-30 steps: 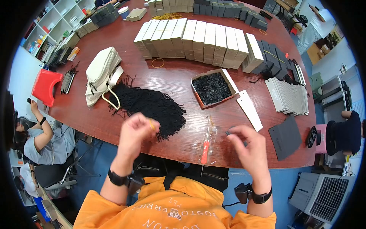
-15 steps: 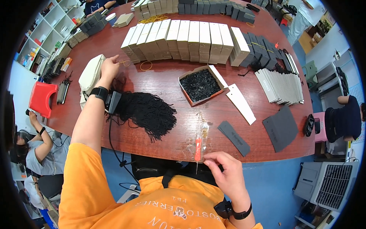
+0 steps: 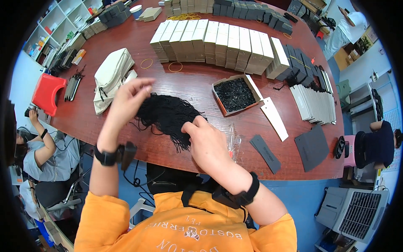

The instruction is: The person threads strings through tags and fastens the ends together before picking up a stack of tags and securing them with a rubber band.

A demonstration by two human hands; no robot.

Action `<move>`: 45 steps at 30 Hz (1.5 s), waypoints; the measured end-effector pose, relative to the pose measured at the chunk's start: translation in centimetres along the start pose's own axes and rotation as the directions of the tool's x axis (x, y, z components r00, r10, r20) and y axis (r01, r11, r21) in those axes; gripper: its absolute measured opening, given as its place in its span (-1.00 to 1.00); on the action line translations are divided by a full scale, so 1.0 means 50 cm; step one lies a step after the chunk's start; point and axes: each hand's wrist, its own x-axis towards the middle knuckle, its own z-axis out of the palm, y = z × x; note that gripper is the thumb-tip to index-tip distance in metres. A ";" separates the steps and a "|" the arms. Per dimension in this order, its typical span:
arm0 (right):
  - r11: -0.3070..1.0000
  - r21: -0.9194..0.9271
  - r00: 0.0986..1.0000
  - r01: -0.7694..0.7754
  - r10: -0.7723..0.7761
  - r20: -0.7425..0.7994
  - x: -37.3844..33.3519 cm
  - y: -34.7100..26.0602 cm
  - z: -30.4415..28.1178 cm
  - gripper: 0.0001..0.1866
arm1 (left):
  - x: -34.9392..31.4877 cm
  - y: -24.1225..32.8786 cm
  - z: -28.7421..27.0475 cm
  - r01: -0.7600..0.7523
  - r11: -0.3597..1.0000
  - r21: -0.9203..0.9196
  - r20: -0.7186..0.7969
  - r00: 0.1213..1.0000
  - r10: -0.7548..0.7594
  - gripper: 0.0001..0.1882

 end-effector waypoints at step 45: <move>0.983 0.152 0.994 0.105 -0.106 0.000 0.012 0.098 -0.009 -0.76 | -0.168 -0.005 0.149 -0.284 0.831 0.479 0.321 0.937 0.135 -0.41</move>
